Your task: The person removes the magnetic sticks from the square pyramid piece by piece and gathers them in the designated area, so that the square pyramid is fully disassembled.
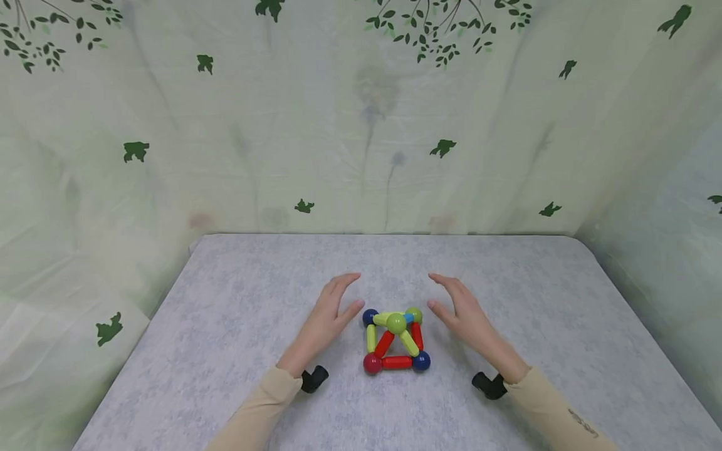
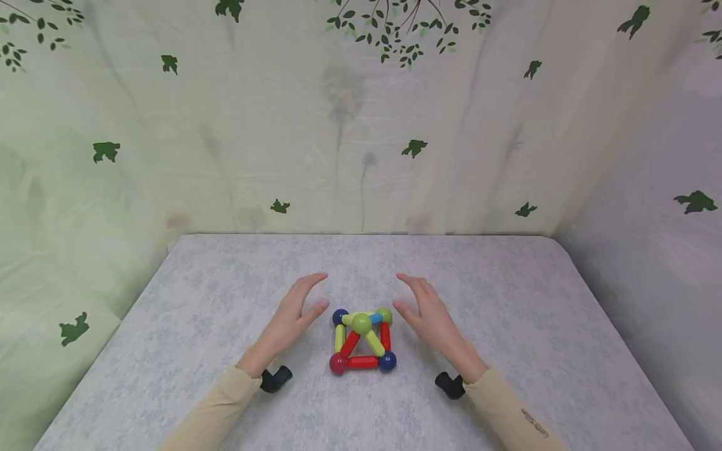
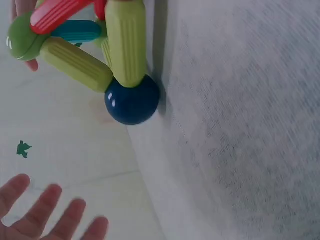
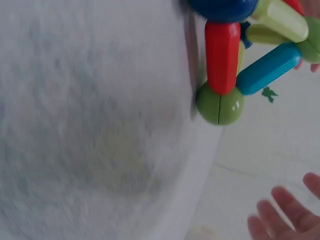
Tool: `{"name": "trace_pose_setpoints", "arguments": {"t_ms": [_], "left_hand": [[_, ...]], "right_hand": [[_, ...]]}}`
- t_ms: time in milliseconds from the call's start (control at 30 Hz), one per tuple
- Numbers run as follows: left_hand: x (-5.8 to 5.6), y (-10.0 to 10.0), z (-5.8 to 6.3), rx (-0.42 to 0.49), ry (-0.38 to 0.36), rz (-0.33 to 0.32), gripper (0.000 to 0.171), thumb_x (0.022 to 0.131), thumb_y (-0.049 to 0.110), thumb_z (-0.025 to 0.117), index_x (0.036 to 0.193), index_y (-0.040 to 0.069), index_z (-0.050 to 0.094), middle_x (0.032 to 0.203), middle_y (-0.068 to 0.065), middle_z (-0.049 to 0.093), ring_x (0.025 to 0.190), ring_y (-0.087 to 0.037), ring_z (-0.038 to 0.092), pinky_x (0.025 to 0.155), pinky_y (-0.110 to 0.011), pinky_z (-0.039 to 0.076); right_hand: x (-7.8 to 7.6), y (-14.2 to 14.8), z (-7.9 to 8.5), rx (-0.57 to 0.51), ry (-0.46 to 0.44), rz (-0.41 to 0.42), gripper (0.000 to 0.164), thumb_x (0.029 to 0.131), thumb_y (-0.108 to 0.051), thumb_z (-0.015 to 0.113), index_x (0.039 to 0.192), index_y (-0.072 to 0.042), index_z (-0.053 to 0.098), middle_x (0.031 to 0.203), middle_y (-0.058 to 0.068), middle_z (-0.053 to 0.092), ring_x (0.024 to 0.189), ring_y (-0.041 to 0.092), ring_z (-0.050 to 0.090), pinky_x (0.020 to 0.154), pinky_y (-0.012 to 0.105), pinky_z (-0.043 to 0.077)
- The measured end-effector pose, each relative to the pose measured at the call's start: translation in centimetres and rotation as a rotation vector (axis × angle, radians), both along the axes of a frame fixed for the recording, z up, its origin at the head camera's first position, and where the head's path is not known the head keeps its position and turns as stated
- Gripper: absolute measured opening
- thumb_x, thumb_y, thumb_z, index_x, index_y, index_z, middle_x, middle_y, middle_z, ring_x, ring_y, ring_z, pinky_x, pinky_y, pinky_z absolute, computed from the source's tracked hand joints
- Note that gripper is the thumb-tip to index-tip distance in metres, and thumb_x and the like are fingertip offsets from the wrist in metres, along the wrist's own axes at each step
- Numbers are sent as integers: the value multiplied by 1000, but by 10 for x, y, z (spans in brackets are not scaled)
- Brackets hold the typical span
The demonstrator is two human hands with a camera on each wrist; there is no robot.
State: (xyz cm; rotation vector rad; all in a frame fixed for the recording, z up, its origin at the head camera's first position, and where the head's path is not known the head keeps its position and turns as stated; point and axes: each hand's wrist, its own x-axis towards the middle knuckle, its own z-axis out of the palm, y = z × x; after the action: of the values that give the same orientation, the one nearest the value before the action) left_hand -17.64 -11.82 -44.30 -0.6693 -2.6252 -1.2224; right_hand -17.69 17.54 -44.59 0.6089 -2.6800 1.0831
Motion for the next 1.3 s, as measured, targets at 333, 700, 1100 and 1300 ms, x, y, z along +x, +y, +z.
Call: {"name": "trace_pose_setpoints", "arguments": {"t_ms": [333,700,1100,1300], "left_hand": [[4,21,-7,299,-205,-240,42,88,3,67,126,-5,51,118,-23,58,109,-34,56,95,-48,44],[23,39,6,327,-277,-247,40,85,7,72,120,-3,56,117,-15,60,110,-29,54,98,-51,38],[32,55,15,295,-180,-265,37,82,1,73,114,-5,55,111,-14,58,97,-27,55,86,-52,45],[32,56,14,303,-196,-262,33,82,1,74,110,-4,57,108,-15,59,94,-25,56,84,-53,46]], "right_hand": [[18,-14,-15,-350,-326,212,30,93,-8,62,119,4,54,110,15,62,99,27,60,82,28,52],[32,-27,-21,-448,-450,288,29,93,-8,62,117,6,53,112,18,58,101,31,59,84,27,50],[35,-32,-24,-506,-474,270,30,90,-5,66,113,6,51,109,16,57,100,28,59,86,26,49],[37,-35,-24,-502,-479,241,27,89,-5,67,111,4,52,106,13,58,98,25,59,85,25,49]]}}
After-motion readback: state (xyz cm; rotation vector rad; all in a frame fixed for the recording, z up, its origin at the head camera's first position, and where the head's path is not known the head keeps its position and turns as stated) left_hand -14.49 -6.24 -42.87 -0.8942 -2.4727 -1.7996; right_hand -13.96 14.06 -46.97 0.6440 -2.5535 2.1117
